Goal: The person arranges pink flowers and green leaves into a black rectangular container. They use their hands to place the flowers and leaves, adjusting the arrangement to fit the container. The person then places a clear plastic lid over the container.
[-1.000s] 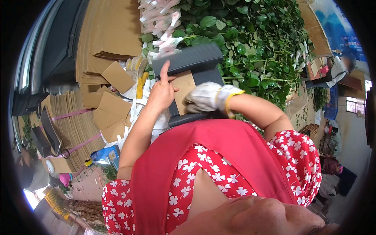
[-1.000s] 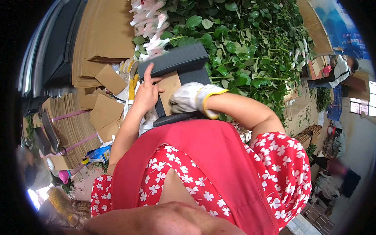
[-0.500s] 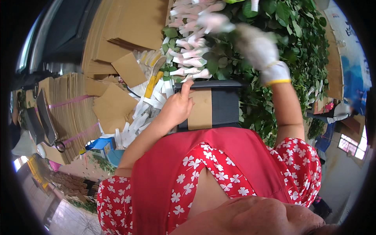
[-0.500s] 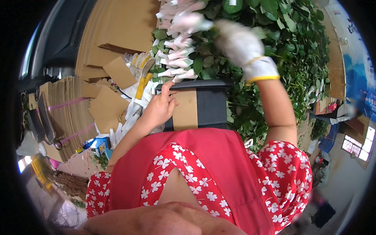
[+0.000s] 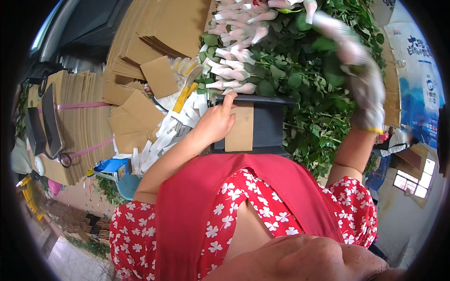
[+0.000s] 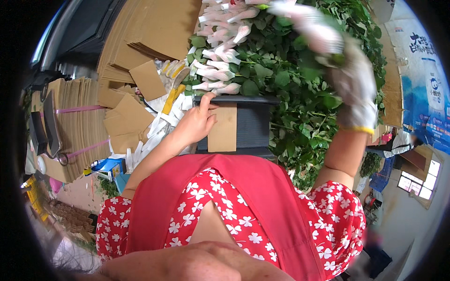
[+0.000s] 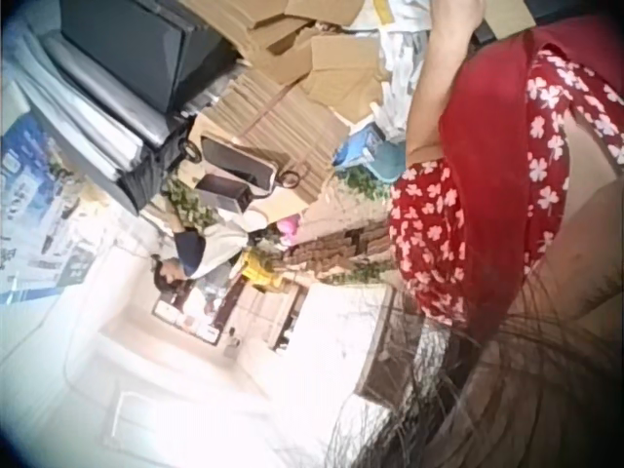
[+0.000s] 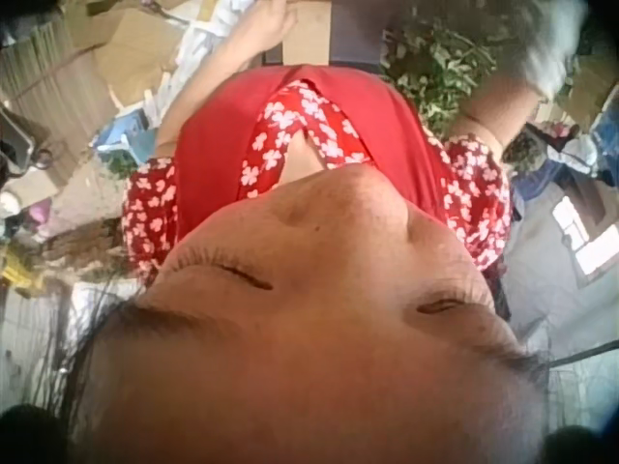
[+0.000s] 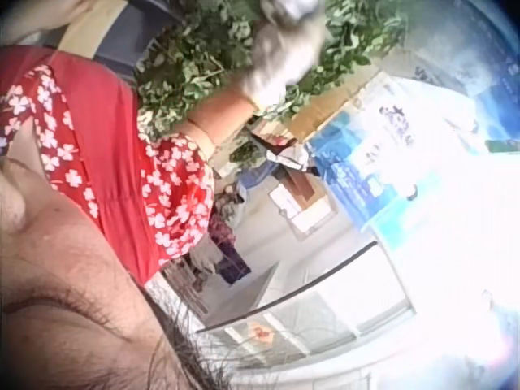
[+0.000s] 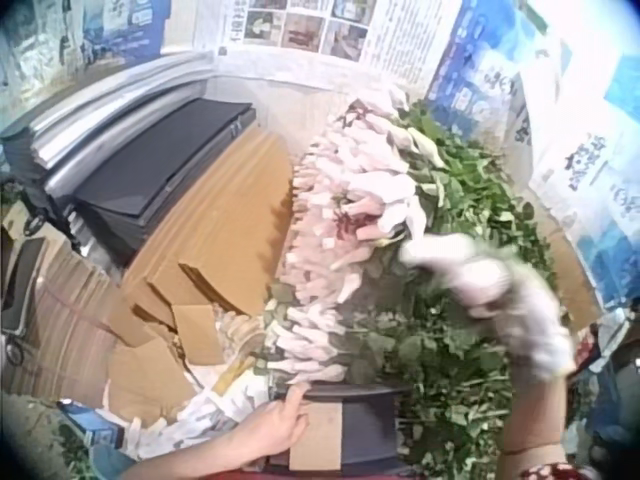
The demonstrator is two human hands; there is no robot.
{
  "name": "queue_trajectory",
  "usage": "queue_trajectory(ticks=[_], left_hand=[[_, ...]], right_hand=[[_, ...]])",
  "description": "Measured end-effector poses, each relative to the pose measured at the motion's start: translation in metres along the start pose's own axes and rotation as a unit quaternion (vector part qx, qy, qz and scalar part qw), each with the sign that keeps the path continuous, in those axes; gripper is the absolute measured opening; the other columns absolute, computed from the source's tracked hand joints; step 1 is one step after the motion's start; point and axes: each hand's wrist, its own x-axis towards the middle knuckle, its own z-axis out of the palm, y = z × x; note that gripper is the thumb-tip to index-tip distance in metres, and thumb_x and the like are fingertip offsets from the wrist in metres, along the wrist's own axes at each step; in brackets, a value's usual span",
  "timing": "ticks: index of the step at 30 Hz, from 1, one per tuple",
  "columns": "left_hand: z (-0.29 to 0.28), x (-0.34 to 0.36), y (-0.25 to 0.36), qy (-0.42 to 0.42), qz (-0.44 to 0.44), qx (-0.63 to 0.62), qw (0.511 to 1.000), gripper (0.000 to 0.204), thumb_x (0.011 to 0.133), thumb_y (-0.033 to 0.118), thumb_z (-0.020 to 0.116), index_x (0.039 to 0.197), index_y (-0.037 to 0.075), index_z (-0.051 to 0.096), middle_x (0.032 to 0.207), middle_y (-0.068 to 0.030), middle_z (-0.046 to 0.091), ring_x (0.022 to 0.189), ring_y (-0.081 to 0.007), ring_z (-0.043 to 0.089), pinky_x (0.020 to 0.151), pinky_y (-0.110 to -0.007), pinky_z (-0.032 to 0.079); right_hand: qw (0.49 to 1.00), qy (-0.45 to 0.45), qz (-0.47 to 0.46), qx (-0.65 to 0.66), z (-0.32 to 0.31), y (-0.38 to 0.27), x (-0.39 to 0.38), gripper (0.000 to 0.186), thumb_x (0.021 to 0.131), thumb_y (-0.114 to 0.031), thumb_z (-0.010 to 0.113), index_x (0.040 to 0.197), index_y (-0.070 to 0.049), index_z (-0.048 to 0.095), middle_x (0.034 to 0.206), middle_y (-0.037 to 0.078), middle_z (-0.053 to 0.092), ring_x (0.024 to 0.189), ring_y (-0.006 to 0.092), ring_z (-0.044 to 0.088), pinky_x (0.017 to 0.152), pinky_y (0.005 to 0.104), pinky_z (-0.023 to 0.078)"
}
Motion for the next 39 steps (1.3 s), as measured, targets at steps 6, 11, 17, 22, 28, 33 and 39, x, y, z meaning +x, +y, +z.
queue_trajectory(ticks=[6,11,17,22,28,33,39], left_hand=[[0.001,0.002,0.001,0.008,0.005,0.01,1.0,0.059,0.087,0.005,0.058,0.137,0.005,0.027,0.107,-0.0215,0.069,0.087,-0.0394,0.069,0.077,-0.047,0.055],[0.0,0.002,0.001,0.004,0.013,0.006,1.0,0.059,0.086,0.004,0.059,0.137,0.006,0.028,0.106,-0.021,0.069,0.085,-0.0384,0.069,0.075,-0.046,0.055],[0.0,-0.003,0.001,0.013,-0.01,0.006,1.0,0.058,0.087,0.005,0.059,0.136,0.005,0.028,0.105,-0.0215,0.069,0.085,-0.038,0.069,0.074,-0.046,0.056],[0.003,-0.006,-0.002,0.021,0.006,0.001,1.0,0.059,0.088,0.004,0.059,0.137,0.004,0.027,0.104,-0.0214,0.069,0.085,-0.0382,0.069,0.072,-0.045,0.056],[0.0,0.001,0.004,-0.004,0.013,0.005,1.0,0.059,0.088,0.006,0.059,0.137,0.005,0.026,0.107,-0.021,0.069,0.084,-0.0377,0.069,0.074,-0.046,0.055],[-0.001,-0.005,0.003,0.006,0.005,0.011,1.0,0.06,0.087,0.006,0.059,0.137,0.005,0.026,0.108,-0.0208,0.069,0.087,-0.0379,0.069,0.077,-0.046,0.055],[-0.003,-0.001,0.006,0.002,0.001,0.014,1.0,0.061,0.086,0.006,0.062,0.137,0.002,0.027,0.107,-0.0202,0.069,0.087,-0.0367,0.07,0.077,-0.043,0.055]], right_hand=[[0.559,-0.073,-0.255,-0.786,0.026,0.06,0.014,0.041,0.086,-0.005,0.056,0.127,-0.01,0.055,0.119,0.017,0.063,0.101,0.0341,0.065,0.09,0.0426,0.052],[0.72,-0.282,-0.154,-0.615,0.055,0.191,0.055,0.057,0.084,-0.005,0.056,0.139,-0.01,0.043,0.123,0.022,0.062,0.1,0.038,0.065,0.087,0.0446,0.054],[0.727,-0.087,-0.086,-0.676,0.042,0.052,0.028,0.032,0.093,-0.017,0.058,0.124,-0.006,0.056,0.1,0.015,0.069,0.089,0.028,0.069,0.074,0.0372,0.057],[0.984,0.001,0.173,-0.038,0.019,0.048,0.02,0.029,0.102,-0.021,0.042,0.112,0.002,0.056,0.1,0.018,0.066,0.076,0.0223,0.066,0.061,0.0303,0.054],[0.613,-0.336,-0.083,-0.71,0.039,0.194,0.046,0.032,0.082,-0.024,0.069,0.105,-0.004,0.06,0.095,0.022,0.069,0.089,0.0395,0.067,0.076,0.0456,0.054],[0.934,-0.156,0.172,-0.271,0.005,0.098,0.018,0.033,0.091,-0.025,0.059,0.119,-0.006,0.059,0.102,0.014,0.066,0.092,0.0289,0.065,0.079,0.0398,0.055],[0.985,-0.083,-0.139,0.06,-0.088,-0.01,-0.029,0.081,0.089,-0.049,0.064,0.151,-0.008,0.031,0.147,0.008,0.042,0.126,0.0206,0.05,0.106,0.0375,0.043]])
